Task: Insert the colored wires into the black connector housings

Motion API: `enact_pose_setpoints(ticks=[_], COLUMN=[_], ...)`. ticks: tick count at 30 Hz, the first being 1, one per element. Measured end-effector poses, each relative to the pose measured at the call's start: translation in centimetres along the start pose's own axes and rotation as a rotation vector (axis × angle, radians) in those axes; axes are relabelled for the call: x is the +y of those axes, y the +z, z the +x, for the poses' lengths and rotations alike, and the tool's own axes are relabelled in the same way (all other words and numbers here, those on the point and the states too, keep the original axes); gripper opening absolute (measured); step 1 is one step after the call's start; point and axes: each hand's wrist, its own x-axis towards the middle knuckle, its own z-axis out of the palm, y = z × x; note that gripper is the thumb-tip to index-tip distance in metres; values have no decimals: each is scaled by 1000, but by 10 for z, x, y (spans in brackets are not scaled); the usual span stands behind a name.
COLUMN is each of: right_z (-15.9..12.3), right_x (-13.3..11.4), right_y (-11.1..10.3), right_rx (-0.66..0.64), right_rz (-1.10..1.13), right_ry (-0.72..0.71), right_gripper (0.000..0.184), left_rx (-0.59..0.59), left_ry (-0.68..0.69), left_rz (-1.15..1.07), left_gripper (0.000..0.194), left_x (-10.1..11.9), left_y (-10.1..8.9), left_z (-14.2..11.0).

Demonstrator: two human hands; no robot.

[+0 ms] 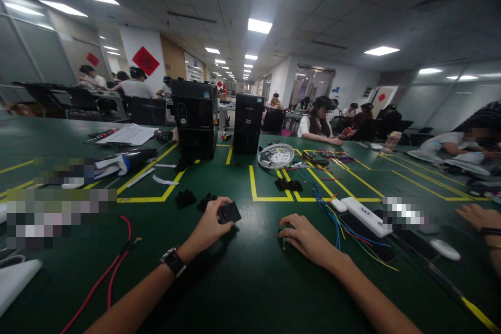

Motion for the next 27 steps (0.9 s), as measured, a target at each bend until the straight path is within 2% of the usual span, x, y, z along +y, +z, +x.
enact_pose_setpoints(ticks=[3, 5, 7, 12, 15, 19, 23, 27], right_z=[12, 24, 40, 78, 90, 88, 80, 78], right_x=[-2, -8, -18, -54, -70, -82, -85, -86], right_y=[2, 3, 6, 23, 31, 37, 42, 45], right_rx=[61, 126, 181, 251, 265, 265, 221, 189], right_rz=[66, 176, 307, 495, 576, 602, 569, 550], right_ry=[15, 76, 154, 211, 229, 256, 249, 273], right_gripper=[19, 20, 24, 25, 26, 29, 31, 33], left_rx=[-132, -211, -216, -79, -62, -84, -150, -175], left_ry=[-56, -94, -115, -133, -134, -120, -198, -237], left_rz=[-261, -432, -559, -642, -703, -794, -947, -966], left_gripper=[50, 56, 65, 71, 72, 68, 56, 56], left_x=[16, 26, 31, 29, 29, 33, 30, 27], left_y=[23, 35, 41, 35, 27, 23, 24, 22], left_z=[-2, -5, -8, -12, -13, -14, -13, -12])
